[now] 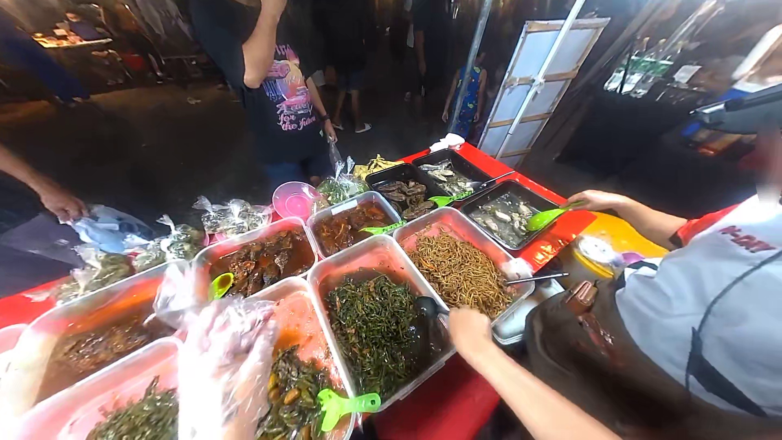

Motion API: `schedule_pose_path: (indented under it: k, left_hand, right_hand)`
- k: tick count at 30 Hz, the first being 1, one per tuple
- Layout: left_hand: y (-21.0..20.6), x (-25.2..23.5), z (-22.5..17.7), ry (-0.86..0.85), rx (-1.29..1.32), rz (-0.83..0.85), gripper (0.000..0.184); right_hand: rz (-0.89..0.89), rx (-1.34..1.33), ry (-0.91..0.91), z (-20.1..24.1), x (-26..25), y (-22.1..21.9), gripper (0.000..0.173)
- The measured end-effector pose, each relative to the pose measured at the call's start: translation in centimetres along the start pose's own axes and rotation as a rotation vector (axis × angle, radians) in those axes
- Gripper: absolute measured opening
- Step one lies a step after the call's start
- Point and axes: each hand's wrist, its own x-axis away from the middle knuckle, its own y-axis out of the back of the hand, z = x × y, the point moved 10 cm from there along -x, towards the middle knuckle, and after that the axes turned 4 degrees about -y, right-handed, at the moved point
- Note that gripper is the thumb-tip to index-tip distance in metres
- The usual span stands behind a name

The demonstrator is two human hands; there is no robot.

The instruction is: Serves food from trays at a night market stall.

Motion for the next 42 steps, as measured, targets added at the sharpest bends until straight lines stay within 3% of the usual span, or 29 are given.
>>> schedule_pose_path:
  k: [2, 7, 10, 15, 18, 20, 22, 23, 27, 32, 35, 37, 42]
  left_hand:
    - [-1.3, -1.3, -1.1, -0.094, 0.029, -0.042, 0.027]
    - [-6.3, -2.9, -0.1, -0.160, 0.220, 0.007, 0.005]
    - [-9.2, -3.2, 0.4, -0.143, 0.110, 0.107, 0.017]
    - [-12.1, -3.3, -1.9, -0.327, -0.245, 0.174, 0.023]
    - [-15.6, -3.3, -1.7, -0.338, -0.333, 0.352, 0.027]
    - [-18.0, -3.8, 0.3, -0.239, -0.322, 0.466, 0.046]
    - [-20.7, -4.1, 3.1, -0.053, -0.222, 0.592, 0.080]
    - [-22.1, -3.8, 4.5, 0.060, -0.109, 0.655, 0.085]
    - [-26.4, -1.1, 8.1, 0.446, 0.376, 0.686, 0.069]
    - [-28.5, 2.2, 10.4, 0.618, 0.431, 0.659, 0.044]
    - [-28.4, 4.0, 9.1, 0.740, 0.456, 0.633, 0.045]
    - [-28.2, 5.0, 7.1, 0.858, 0.584, 0.622, 0.055]
    - [-29.6, 6.4, 6.1, 0.941, 0.761, 0.657, 0.076]
  right_hand:
    - [0.048, -0.014, 0.030, 2.2, 0.3, -1.2, 0.032]
    - [0.213, -0.155, 0.205, 5.1, -1.7, -4.9, 0.035]
    - [0.223, -0.240, 0.265, 5.1, -3.3, -6.4, 0.037]
    - [0.155, -0.457, 0.284, 2.0, -4.4, -6.9, 0.039]
    - [0.104, -0.473, 0.263, 0.1, -3.8, -6.4, 0.040]
    - [0.069, -0.515, 0.266, -0.9, -3.5, -6.0, 0.040]
    - [0.029, -0.581, 0.276, -1.8, -3.7, -5.8, 0.040]
    - [0.014, -0.596, 0.276, -2.2, -3.6, -5.7, 0.039]
    - [-0.010, -0.539, 0.253, -3.2, -2.9, -4.3, 0.040]
    - [-0.021, -0.577, 0.276, -3.2, -0.8, 0.3, 0.040]
    - [-0.044, -0.417, 0.280, -1.7, 1.2, 4.2, 0.039]
    - [-0.065, -0.262, 0.246, -0.2, 2.7, 6.8, 0.038]
    - [-0.085, 0.104, 0.288, 6.3, 7.3, 12.1, 0.029]
